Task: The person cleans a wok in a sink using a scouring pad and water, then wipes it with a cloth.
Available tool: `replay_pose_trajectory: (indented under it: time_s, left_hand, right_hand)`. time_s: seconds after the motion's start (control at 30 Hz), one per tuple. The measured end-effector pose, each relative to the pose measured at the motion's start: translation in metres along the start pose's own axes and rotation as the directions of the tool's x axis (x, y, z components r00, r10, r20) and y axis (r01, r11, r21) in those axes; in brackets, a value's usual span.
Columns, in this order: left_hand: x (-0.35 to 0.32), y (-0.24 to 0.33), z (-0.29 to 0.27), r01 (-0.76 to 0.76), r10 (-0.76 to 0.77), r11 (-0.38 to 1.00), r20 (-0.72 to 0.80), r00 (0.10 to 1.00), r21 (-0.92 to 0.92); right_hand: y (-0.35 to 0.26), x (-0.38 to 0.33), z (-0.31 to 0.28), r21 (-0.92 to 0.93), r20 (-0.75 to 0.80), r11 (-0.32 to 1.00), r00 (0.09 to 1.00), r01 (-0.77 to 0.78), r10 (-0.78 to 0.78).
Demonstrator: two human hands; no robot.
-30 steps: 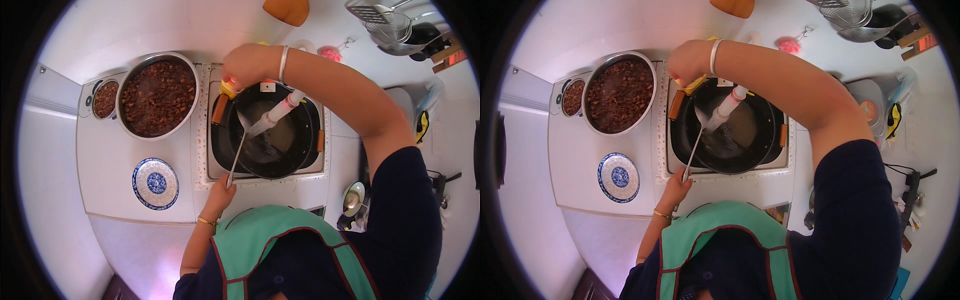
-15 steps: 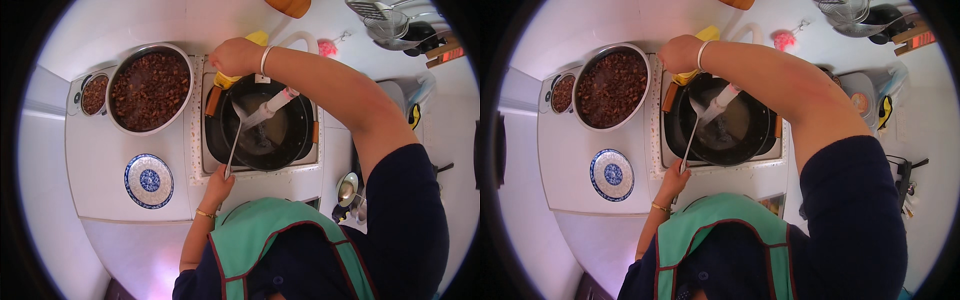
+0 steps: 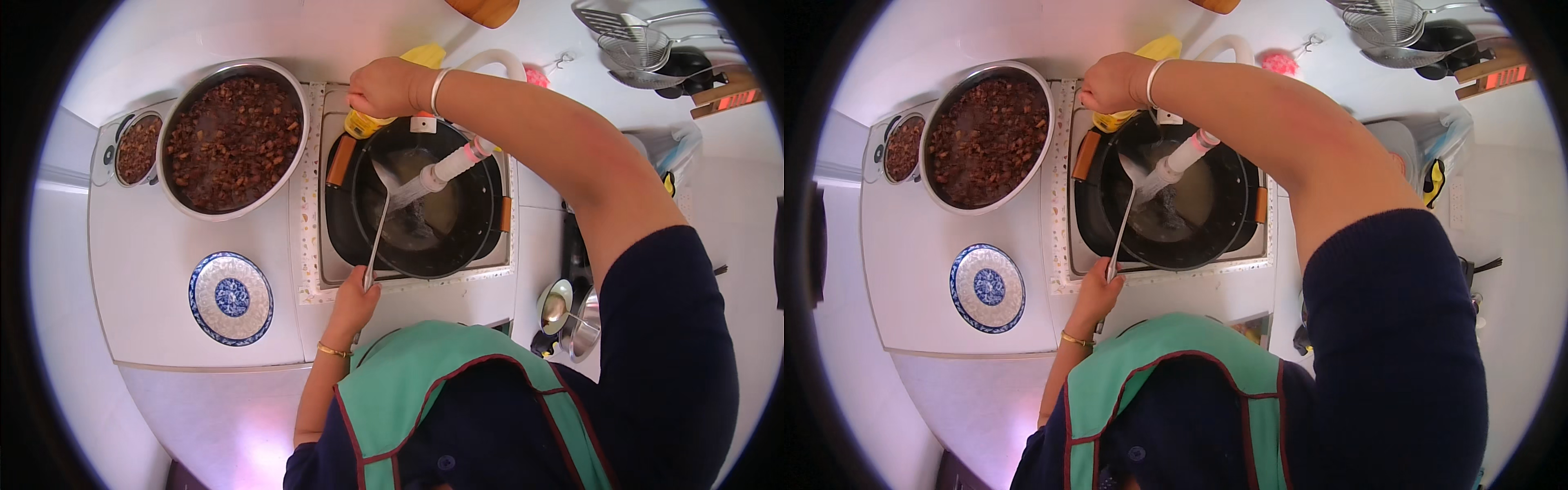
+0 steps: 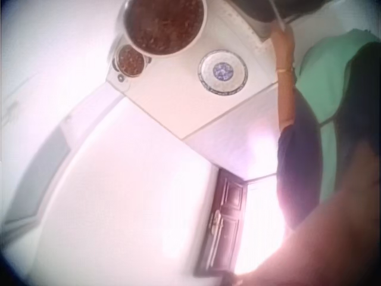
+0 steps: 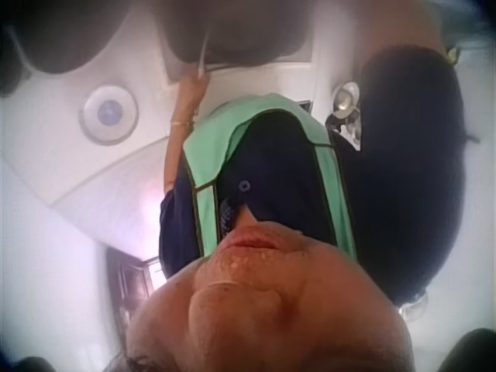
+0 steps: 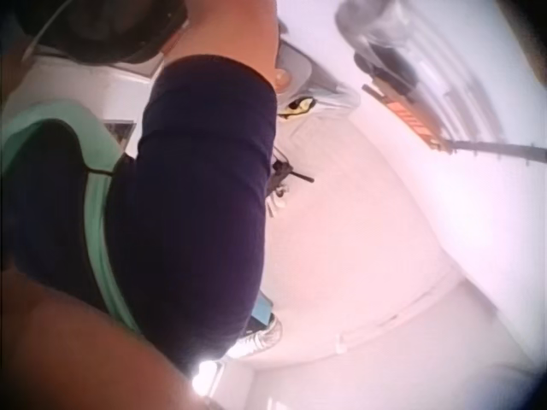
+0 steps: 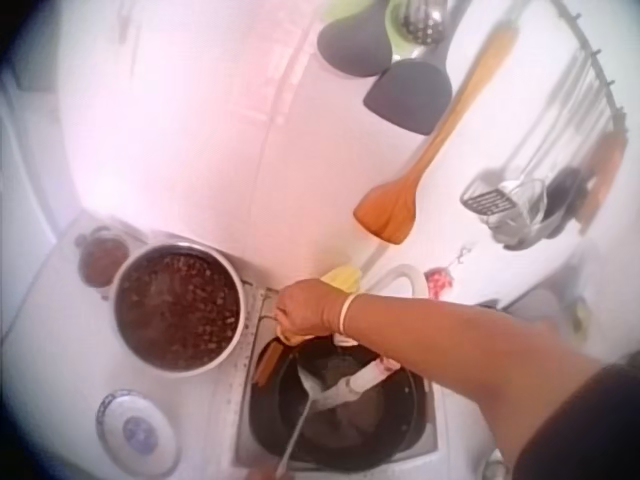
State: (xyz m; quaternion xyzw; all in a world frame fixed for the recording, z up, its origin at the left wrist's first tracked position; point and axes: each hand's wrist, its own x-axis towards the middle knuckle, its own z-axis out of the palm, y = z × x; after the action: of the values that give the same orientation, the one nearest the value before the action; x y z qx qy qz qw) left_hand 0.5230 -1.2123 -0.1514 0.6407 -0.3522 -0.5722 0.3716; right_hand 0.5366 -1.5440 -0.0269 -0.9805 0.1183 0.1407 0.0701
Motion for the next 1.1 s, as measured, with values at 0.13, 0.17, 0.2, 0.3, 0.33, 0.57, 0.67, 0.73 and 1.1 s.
replay_pose_trajectory:
  time_s: [0.13, 0.17, 0.2, 0.3, 0.33, 0.57, 0.67, 0.73, 1.1]
  left_hand:
    - [0.0, 0.001, -0.006, -0.006, 0.005, 0.999, 0.014, 1.0, 0.045]
    - [0.0, 0.002, -0.007, -0.012, 0.012, 0.998, 0.014, 1.0, 0.06]
    - [-0.001, 0.003, -0.008, 0.007, -0.008, 0.998, 0.015, 1.0, 0.057]
    - [-0.001, 0.008, -0.009, 0.038, -0.038, 0.998, 0.014, 0.999, 0.044]
    - [-0.001, 0.007, -0.009, 0.028, -0.028, 0.999, 0.011, 1.0, 0.036]
    - [0.003, 0.006, -0.007, -0.017, 0.017, 1.0, 0.033, 0.999, 0.011]
    - [0.001, 0.006, -0.01, -0.025, 0.025, 1.0, 0.016, 1.0, 0.018]
    - [0.004, 0.008, -0.007, -0.038, 0.036, 0.998, 0.038, 0.999, 0.046]
    - [0.001, 0.003, -0.01, -0.024, 0.023, 1.0, 0.039, 0.999, 0.005]
  right_hand:
    - [0.001, -0.003, -0.006, 0.043, 0.071, 0.999, 0.998, 0.0, -0.003]
    - [0.003, -0.002, -0.008, 0.044, 0.067, 0.999, 0.998, -0.005, 0.002]
    - [0.004, -0.003, -0.013, 0.049, 0.067, 0.999, 0.998, -0.017, 0.013]
    - [0.003, -0.001, -0.007, 0.026, 0.071, 0.998, 0.996, -0.055, 0.053]
    - [0.003, -0.001, -0.003, 0.011, 0.075, 0.997, 0.995, -0.07, 0.069]
    - [-0.01, -0.002, -0.019, 0.048, 0.181, 0.986, 0.972, -0.161, 0.15]
    - [-0.016, -0.013, -0.063, 0.214, 0.255, 0.933, 0.938, -0.291, 0.234]
    - [0.046, -0.023, -0.057, 0.161, 0.12, 0.981, 0.989, -0.106, 0.087]
    - [0.055, -0.015, -0.049, -0.329, 0.029, 0.881, 0.929, -0.339, 0.368]
